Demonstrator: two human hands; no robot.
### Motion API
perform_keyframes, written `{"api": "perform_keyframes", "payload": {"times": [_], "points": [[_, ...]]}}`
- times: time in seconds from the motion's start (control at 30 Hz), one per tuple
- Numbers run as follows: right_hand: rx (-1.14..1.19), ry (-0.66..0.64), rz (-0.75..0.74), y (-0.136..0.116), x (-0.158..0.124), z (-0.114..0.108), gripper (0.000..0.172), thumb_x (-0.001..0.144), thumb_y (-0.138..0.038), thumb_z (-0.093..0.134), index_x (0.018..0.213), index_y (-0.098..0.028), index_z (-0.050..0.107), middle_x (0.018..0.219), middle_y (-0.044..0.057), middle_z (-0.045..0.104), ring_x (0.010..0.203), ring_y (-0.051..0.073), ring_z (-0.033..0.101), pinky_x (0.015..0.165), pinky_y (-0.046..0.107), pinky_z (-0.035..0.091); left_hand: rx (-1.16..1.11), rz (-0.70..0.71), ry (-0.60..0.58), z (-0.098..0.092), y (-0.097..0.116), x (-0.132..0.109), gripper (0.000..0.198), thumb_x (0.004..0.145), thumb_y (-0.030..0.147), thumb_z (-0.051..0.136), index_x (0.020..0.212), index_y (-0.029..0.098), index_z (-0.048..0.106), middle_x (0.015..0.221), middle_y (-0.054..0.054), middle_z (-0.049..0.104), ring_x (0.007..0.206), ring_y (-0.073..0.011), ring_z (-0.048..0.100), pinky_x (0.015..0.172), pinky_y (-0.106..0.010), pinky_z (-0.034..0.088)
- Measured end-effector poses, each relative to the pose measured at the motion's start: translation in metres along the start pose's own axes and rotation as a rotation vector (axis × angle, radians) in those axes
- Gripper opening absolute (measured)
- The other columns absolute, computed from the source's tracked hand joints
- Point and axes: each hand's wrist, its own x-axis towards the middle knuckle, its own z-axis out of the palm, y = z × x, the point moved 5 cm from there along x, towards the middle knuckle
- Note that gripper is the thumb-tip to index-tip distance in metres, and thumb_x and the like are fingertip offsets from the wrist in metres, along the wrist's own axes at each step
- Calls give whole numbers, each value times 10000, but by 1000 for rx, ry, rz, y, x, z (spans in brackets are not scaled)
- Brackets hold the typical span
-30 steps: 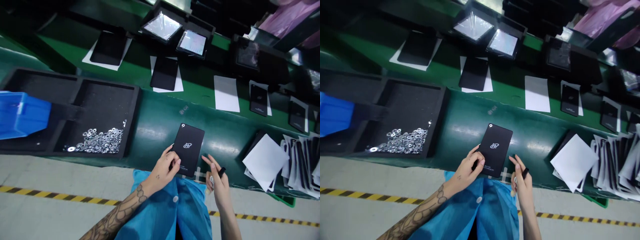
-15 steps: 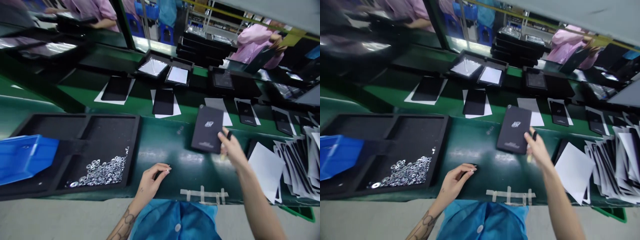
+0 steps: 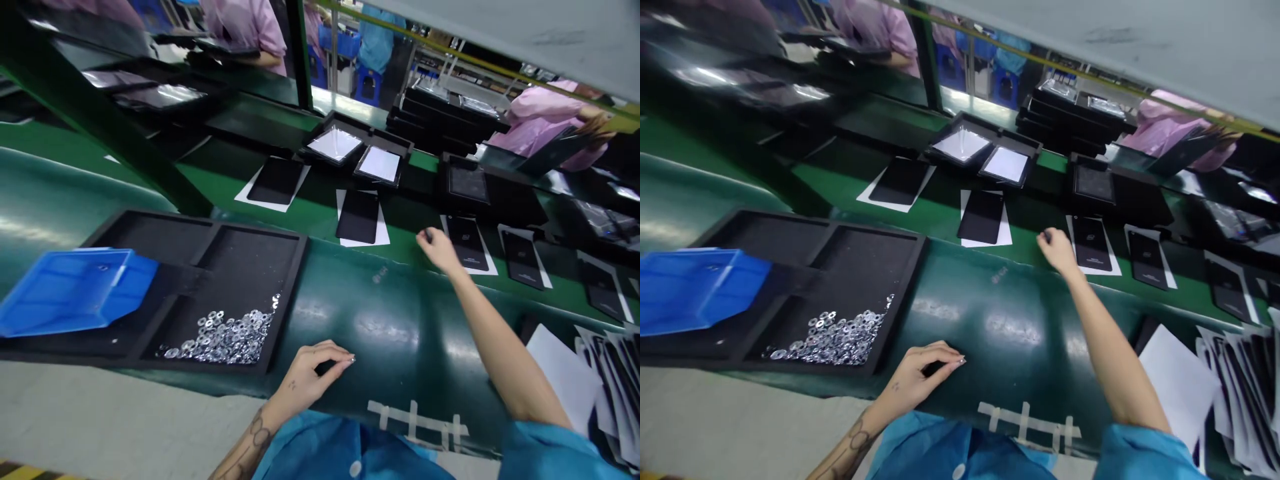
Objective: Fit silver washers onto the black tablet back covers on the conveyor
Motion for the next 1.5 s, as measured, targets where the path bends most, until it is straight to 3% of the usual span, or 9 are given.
{"api": "perform_keyframes", "payload": {"times": [0.2,0.5,0.63,0.77,0.93,1.03,1.23,1.37,1.5], "points": [[-33,-159,23,-95,48,75,375,1017,-399,657,1324,-187,616,1323,180,712,1181,324,716,1009,411,557,-3,-17,6,-1,0,17,161,1023,293,736,913,196,802,1022,-120,857,943,-240,829,854,-342,657],[-96,-217,57,-112,67,70,515,952,-142,604,1457,-120,510,1224,255,737,1094,362,756,972,459,574,-177,-111,62,1,-18,11,169,1031,320,737,929,185,733,974,-119,833,939,-231,816,837,-318,637],[29,-68,-2,-101,66,33,347,963,-185,550,1297,-147,636,1169,179,773,1024,282,742,920,357,558,-229,-134,99,0,-20,10,240,1026,394,747,930,179,700,971,-122,805,924,-224,794,812,-306,635],[121,138,-108,-87,36,-45,177,941,-274,559,929,-183,711,884,90,772,790,235,683,752,320,490,-242,-210,105,-2,-24,11,287,1011,452,766,1026,168,721,919,-90,774,834,-188,771,805,-288,625],[-224,-35,-283,-122,-56,-111,210,942,-306,589,777,-205,672,696,70,698,613,211,598,630,323,380,-314,-247,84,-2,-27,15,343,978,496,800,1024,165,722,935,-70,743,831,-185,779,805,-284,632],[-468,-277,-348,-154,-125,-87,251,994,-342,578,855,-183,715,790,137,751,634,238,665,620,330,416,-330,-246,125,-4,-26,17,378,960,518,814,1071,170,717,950,-55,722,819,-182,766,801,-306,652],[-456,-680,-518,-186,-226,25,242,1038,-309,593,1093,-126,742,1037,205,802,919,307,802,741,336,540,-218,-291,178,-9,-28,16,414,949,545,819,1083,169,710,958,-56,749,742,-174,771,732,-291,637],[-211,-685,-529,-171,-225,38,290,1038,-286,607,1307,-203,674,1030,127,804,885,271,786,755,330,525,-159,-292,191,-15,-26,17,393,960,542,800,1045,168,714,1003,-59,757,743,-163,772,744,-285,636],[532,-489,-171,-111,-172,11,249,1049,-409,591,1203,-237,683,772,-15,642,629,141,596,572,236,420,-96,-306,131,-15,-25,34,389,961,527,793,1075,164,712,945,-44,742,758,-170,769,733,-291,654]]}}
